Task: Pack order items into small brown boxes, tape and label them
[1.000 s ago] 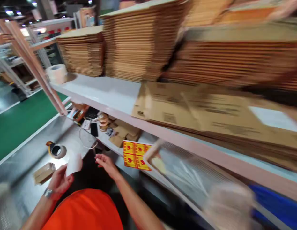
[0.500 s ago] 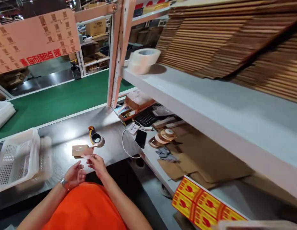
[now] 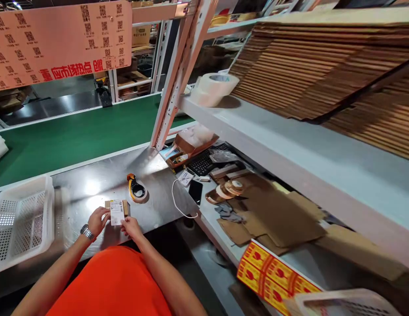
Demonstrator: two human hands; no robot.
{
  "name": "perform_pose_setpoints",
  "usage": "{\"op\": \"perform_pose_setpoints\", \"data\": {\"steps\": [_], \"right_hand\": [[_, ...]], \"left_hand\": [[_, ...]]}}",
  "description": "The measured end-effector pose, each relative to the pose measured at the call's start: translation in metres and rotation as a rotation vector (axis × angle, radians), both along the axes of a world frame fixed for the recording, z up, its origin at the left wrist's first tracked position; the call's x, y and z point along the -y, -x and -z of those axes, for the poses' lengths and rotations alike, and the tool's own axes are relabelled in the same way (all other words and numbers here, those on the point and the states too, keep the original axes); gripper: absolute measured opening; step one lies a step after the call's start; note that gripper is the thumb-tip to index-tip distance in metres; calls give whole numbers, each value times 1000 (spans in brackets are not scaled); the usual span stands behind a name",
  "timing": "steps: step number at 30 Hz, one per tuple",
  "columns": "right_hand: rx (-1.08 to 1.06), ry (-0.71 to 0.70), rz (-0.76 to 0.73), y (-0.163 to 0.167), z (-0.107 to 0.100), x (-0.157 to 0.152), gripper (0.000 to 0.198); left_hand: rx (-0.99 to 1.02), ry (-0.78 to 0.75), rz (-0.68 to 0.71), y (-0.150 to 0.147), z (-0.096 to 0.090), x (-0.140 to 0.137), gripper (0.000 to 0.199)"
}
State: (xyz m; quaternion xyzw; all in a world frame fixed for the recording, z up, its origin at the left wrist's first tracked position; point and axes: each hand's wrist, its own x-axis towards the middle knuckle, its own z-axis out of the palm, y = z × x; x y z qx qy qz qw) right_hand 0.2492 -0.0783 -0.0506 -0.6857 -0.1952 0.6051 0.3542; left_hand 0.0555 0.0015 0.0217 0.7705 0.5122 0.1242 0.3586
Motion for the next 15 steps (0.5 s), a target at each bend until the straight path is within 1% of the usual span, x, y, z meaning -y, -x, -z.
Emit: {"op": "perform_pose_setpoints", "data": {"steps": [4, 7, 10, 15], "right_hand": [[33, 65, -8, 3, 2, -6, 30], [34, 89, 1, 4, 4, -10, 33], [26, 92, 8, 3, 4, -12, 30], [28, 101, 16, -2, 7, -17, 32]], "left_hand": [[-316, -71, 313, -39, 8, -25, 50], [-485, -74, 454, -52, 17, -35, 67], [-551, -43, 510, -52, 24, -42, 77], [-535, -52, 518, -51, 28, -48, 84]]}}
